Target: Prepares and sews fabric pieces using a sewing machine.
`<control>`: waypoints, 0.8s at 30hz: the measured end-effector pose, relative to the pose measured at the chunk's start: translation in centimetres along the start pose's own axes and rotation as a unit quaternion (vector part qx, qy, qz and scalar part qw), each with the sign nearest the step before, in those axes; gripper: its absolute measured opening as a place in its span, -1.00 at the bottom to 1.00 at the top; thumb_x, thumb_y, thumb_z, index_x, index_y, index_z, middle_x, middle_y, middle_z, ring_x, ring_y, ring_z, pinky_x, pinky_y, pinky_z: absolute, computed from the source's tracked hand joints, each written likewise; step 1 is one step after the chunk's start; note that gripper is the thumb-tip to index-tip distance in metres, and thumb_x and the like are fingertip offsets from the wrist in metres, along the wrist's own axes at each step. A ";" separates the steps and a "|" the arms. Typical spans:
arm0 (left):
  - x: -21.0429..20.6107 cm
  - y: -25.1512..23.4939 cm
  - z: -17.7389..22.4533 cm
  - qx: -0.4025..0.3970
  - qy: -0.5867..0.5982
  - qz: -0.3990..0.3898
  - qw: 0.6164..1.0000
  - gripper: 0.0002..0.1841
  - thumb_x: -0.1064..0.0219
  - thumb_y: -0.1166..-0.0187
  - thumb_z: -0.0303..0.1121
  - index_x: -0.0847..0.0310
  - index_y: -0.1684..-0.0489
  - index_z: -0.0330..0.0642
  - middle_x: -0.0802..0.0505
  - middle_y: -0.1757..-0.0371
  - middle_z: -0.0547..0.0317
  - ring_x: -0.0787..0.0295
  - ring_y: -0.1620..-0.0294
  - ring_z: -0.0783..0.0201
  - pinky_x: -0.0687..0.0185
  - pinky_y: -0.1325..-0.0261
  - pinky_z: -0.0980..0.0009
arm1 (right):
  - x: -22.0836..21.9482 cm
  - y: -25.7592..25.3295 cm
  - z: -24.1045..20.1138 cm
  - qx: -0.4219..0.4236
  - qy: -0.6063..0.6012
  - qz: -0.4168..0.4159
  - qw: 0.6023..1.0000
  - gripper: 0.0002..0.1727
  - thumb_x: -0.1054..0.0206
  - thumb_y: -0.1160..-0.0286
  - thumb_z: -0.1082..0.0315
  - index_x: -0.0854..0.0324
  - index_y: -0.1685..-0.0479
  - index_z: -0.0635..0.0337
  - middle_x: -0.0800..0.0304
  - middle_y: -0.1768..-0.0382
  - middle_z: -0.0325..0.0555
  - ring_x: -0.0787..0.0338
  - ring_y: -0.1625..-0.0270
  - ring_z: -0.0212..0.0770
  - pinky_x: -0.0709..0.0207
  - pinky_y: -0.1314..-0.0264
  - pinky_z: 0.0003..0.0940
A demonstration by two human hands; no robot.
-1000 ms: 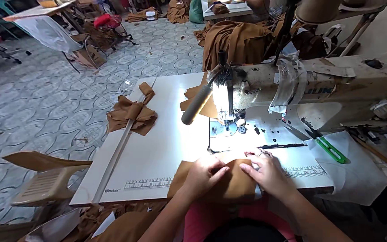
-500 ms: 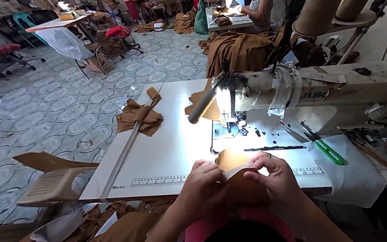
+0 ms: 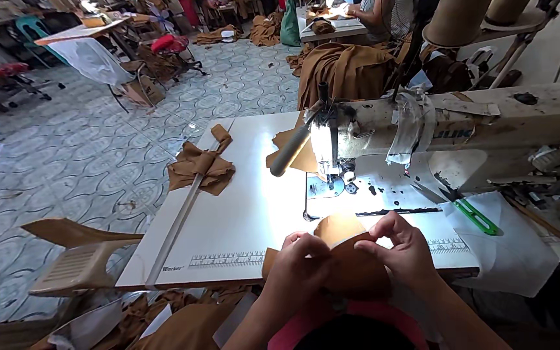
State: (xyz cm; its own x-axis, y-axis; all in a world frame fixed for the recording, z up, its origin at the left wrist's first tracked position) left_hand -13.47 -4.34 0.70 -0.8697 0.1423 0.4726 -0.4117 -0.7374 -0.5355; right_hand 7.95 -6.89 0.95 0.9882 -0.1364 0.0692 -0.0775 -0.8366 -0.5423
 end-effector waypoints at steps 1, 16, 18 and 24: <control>0.0 0.0 0.1 0.022 0.006 0.002 1.000 -0.71 -0.49 -0.37 -0.33 -0.63 -0.01 -0.13 -0.91 0.22 0.38 -0.79 0.09 0.66 -0.58 -0.21 0.67 | 0.0 0.0 0.0 0.008 0.008 0.005 1.000 -0.69 -0.62 -0.26 0.29 -0.52 0.27 0.04 -0.75 0.34 -0.59 -0.73 0.20 -0.76 -0.65 0.03 -0.76; -0.5 0.0 0.0 0.113 0.173 -0.049 0.977 -0.92 -0.39 -0.50 -0.36 -0.80 0.26 -0.07 -0.89 0.28 0.54 -0.74 0.11 0.72 -0.51 -0.32 0.54 | -0.4 -0.2 -0.8 -0.238 -0.073 -0.163 0.955 -0.50 -0.64 -0.16 0.33 -0.69 -0.14 0.34 -0.88 0.18 -0.38 -0.81 0.10 -0.64 -0.67 -0.08 -0.65; -0.6 0.1 0.3 0.110 0.178 -0.058 0.976 -0.94 -0.41 -0.48 -0.35 -0.80 0.26 -0.07 -0.88 0.29 0.55 -0.73 0.14 0.75 -0.48 -0.38 0.54 | -1.1 0.0 -1.1 -0.239 -0.082 -0.132 0.959 -0.82 -0.61 -0.17 0.41 -0.78 0.25 0.14 -0.89 0.33 -0.50 -0.80 0.22 -0.70 -0.69 0.06 -0.69; 0.4 0.0 0.3 -0.038 0.181 -0.119 0.976 -0.90 -0.39 -0.58 -0.30 -0.68 0.21 -0.10 -0.83 0.28 0.37 -0.71 0.10 0.68 -0.35 -0.51 0.52 | -1.0 -0.2 -0.9 -0.270 -0.244 -0.232 0.902 -0.77 -0.56 -0.16 0.48 -0.71 0.39 -0.14 -0.85 0.42 -0.62 -0.79 0.31 -0.71 -0.65 0.19 -0.71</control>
State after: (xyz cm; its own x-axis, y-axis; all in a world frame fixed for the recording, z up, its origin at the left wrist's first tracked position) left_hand -13.69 -4.50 1.09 -0.7811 0.5370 0.3185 -0.6200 -0.6066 -0.4976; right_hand 6.84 -7.04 1.77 0.8610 0.4348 -0.2639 0.4372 -0.8978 -0.0530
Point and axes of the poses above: each hand's wrist, its own y-axis away from the middle knuckle, its own x-axis out of the back of the hand, z = x × y, the point moved 1 cm from there along -y, towards the middle knuckle
